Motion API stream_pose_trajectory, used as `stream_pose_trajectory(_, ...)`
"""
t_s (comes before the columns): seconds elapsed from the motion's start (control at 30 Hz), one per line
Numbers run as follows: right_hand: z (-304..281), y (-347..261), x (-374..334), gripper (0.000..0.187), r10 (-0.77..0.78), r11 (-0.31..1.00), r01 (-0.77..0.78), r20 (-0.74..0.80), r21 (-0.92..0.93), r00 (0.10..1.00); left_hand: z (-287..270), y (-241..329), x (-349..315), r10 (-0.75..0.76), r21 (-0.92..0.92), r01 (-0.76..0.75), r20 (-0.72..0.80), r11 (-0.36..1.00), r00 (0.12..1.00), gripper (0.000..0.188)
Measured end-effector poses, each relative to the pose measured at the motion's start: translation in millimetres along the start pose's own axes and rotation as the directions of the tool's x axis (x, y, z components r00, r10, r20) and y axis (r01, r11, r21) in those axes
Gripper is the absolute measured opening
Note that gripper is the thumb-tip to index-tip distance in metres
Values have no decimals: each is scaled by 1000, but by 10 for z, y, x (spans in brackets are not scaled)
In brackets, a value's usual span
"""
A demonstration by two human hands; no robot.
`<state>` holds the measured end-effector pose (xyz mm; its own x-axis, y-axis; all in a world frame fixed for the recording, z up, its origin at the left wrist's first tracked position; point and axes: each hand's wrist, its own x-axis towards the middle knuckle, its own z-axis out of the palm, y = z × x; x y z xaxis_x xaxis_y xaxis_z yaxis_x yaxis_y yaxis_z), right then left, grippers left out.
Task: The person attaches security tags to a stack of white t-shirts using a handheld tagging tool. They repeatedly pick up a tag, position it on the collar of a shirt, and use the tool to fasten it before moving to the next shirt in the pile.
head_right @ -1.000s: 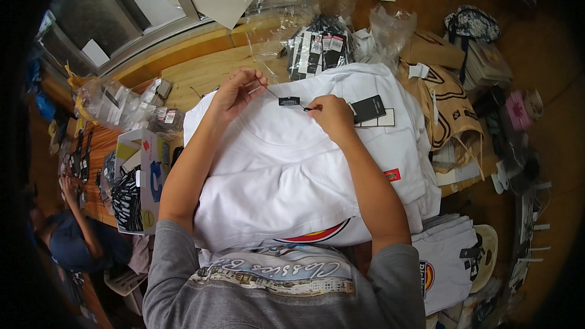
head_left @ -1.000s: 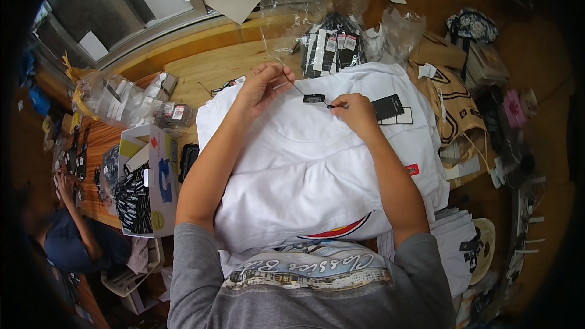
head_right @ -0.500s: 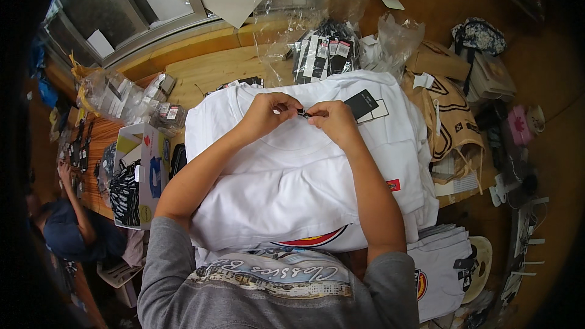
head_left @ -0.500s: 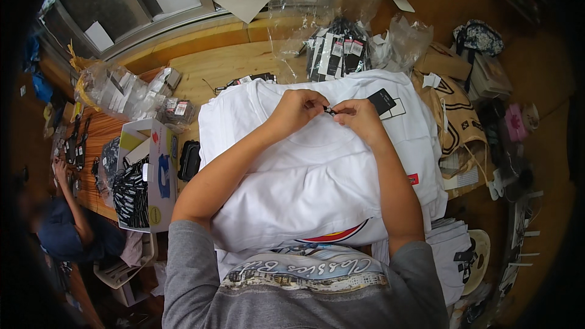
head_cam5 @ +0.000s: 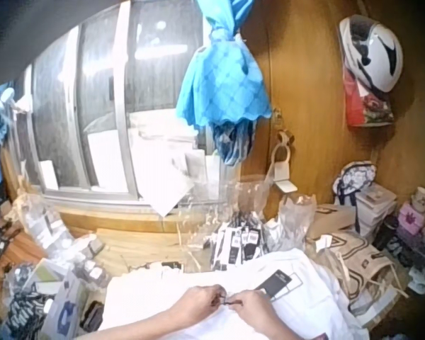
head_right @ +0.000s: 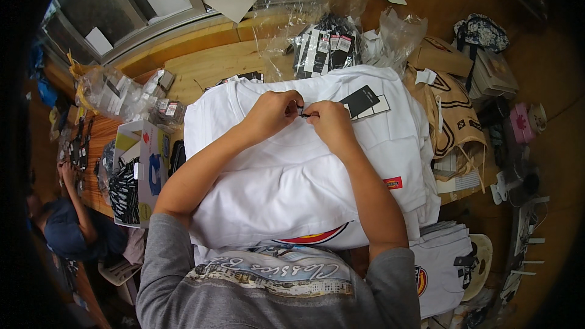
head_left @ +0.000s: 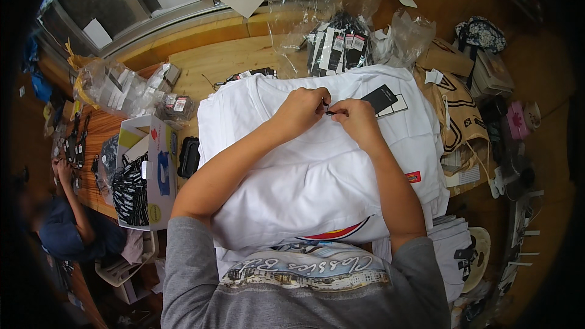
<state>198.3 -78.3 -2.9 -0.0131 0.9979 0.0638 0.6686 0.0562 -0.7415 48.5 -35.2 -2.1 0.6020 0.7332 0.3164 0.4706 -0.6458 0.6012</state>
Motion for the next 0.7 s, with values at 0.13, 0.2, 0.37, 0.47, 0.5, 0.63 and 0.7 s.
stream_pose_trajectory(0.13, 36, 5, -1, 14, -46, 999, 46, 9, -21, 999, 8, 7, 0, -50, 53, 48, 40, 997, 998, 19)
stream_pose_trajectory(0.2, 37, 8, -2, 14, -38, 999, 38, 22, 18, 999, 9, -11, -5, -59, 7, 59, 45, 998, 997, 19)
stream_pose_trajectory(0.37, 69, 48, 29, 16, 139, 915, -202, 195, 349, 971, -61, -107, 17, -118, -278, 146, 117, 949, 986, 24)
stream_pose_trajectory(0.47, 117, 107, 58, 16, 41, 888, -117, 176, 446, 984, -289, -202, 121, -112, -474, 260, 318, 841, 942, 25)
stream_pose_trajectory(0.5, 153, 111, 64, 16, 4, 900, -66, 141, 432, 990, -295, -238, 181, -164, -532, 258, 218, 806, 962, 26)
stream_pose_trajectory(0.63, 242, 49, 55, 15, -73, 916, 46, 54, 398, 996, -52, -172, 425, -239, -678, 165, -17, 716, 971, 42)
stream_pose_trajectory(0.7, 221, 7, 38, 14, -62, 920, 43, 36, 389, 997, 156, -106, 467, -178, -661, 122, -18, 740, 984, 51)
